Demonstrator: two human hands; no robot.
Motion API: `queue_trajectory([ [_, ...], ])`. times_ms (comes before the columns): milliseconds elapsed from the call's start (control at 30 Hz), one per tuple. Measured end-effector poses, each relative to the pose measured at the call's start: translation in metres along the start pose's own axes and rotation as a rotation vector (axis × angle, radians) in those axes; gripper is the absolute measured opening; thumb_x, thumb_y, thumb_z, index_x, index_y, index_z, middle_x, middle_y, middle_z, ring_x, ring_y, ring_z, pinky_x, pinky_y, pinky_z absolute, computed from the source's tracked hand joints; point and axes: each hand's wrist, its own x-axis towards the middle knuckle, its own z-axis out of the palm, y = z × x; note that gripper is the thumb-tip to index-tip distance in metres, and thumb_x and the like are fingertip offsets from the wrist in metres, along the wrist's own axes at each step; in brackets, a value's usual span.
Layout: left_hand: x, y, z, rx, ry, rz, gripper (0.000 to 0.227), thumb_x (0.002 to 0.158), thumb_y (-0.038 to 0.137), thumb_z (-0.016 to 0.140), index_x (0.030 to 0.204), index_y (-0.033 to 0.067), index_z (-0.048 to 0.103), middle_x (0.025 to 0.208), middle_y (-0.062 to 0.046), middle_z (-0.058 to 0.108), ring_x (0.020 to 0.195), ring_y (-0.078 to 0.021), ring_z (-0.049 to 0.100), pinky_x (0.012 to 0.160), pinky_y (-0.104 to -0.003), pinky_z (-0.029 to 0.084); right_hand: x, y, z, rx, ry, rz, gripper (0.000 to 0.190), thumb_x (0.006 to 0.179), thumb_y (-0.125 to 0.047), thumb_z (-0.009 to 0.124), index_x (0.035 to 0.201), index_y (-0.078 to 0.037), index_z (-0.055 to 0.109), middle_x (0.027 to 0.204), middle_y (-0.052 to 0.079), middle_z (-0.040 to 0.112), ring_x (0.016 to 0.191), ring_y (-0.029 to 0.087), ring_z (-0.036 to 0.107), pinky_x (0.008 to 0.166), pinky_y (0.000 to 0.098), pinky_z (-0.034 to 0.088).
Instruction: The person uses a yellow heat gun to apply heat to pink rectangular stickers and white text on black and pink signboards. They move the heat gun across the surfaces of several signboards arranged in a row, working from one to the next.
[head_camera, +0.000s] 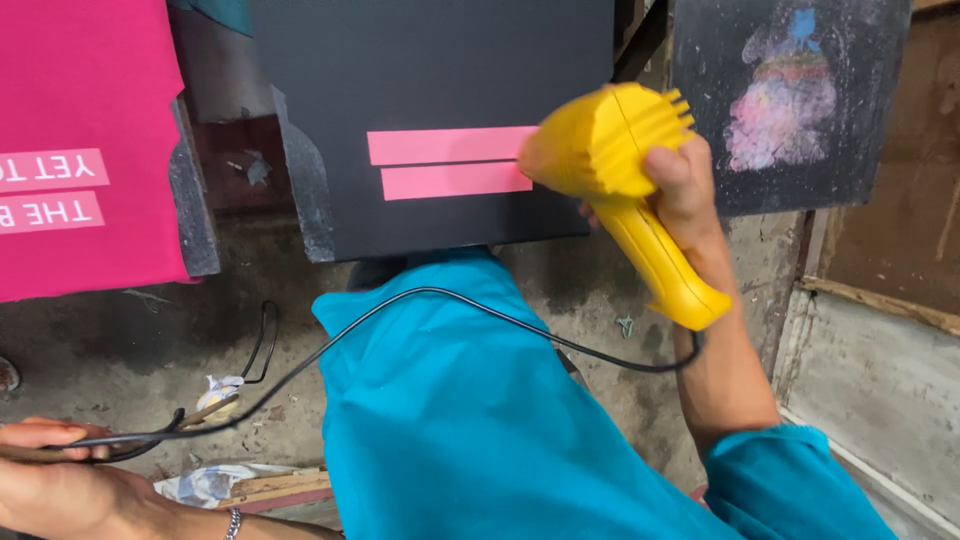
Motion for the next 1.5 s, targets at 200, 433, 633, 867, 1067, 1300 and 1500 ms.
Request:
queue_trajectory([
  [200,0.002,-0.009,-0.007,0.052,-0.028,0.058,0.041,0.115,0.032,0.044,0.083,0.0079,0.054,0.078,-0.008,0.053,0.068,-0.0163,0.057,0.064,-0.026,0.042,-0.008,-0.004,-0.014,-0.058,0.015,-0.004,0.069,0.084,-0.056,0.070,0.120,0.002,0.061,0.084,0.016,0.067,0.062,0.029,0.071,0.052,0.0341,0.063],
  [433,0.011,-0.023,-0.009,0.034,-0.032,0.018,0.041,0.109,0.039,0.046,0.081,0.0103,0.057,0.077,-0.005,0.052,0.071,-0.0165,0.061,0.067,-0.026,0.041,0.010,-0.005,-0.014,-0.116,-0.058,-0.085,0.068,0.088,-0.063,0.064,0.119,-0.003,0.062,0.097,0.010,0.069,0.072,0.025,0.074,0.062,0.0299,0.063],
  [633,0.022,-0.061,-0.028,-0.084,-0.086,0.098,0.030,0.110,0.023,0.048,0.086,0.0053,0.051,0.080,-0.009,0.047,0.077,-0.0197,0.056,0.071,-0.029,0.039,-0.005,-0.002,-0.034,0.267,-0.060,0.004,0.083,0.075,-0.044,0.090,0.139,-0.005,0.055,0.111,0.017,0.068,0.075,0.033,0.072,0.052,0.0367,0.063],
  [867,0.012,-0.046,-0.018,0.016,-0.051,0.062,0.031,0.106,0.025,0.048,0.083,0.0067,0.056,0.076,-0.010,0.054,0.067,-0.0184,0.059,0.061,-0.026,0.038,0.026,0.012,-0.004,0.349,-0.006,-0.015,0.073,0.070,-0.041,0.092,0.112,0.013,0.065,0.088,0.023,0.072,0.061,0.037,0.071,0.048,0.0411,0.064],
  [1067,0.025,-0.077,-0.037,-0.095,-0.111,0.147,0.030,0.113,0.020,0.047,0.088,0.0029,0.050,0.082,-0.011,0.046,0.076,-0.0210,0.052,0.069,-0.030,0.036,0.021,0.012,-0.012,0.234,-0.062,0.011,0.091,0.069,-0.048,0.088,0.137,0.005,0.058,0.095,0.018,0.071,0.065,0.032,0.071,0.049,0.0404,0.064],
  [1300,-0.004,-0.029,-0.017,0.008,-0.002,0.029,0.032,0.108,0.028,0.048,0.085,0.0073,0.055,0.083,-0.007,0.054,0.075,-0.0162,0.058,0.065,-0.027,0.038,-0.002,0.018,-0.031,0.314,-0.145,0.057,0.080,0.076,-0.036,0.089,0.139,0.001,0.056,0.113,0.018,0.071,0.081,0.032,0.075,0.056,0.0410,0.067],
  [1500,-0.005,-0.035,-0.029,-0.054,-0.013,-0.104,0.025,0.100,0.029,0.052,0.084,0.0109,0.054,0.085,-0.002,0.052,0.072,-0.0114,0.050,0.067,-0.023,0.034,0.005,0.009,0.032,0.231,-0.316,0.044,0.089,0.081,-0.048,0.084,0.150,-0.003,0.049,0.117,0.017,0.070,0.084,0.030,0.075,0.065,0.0376,0.067],
])
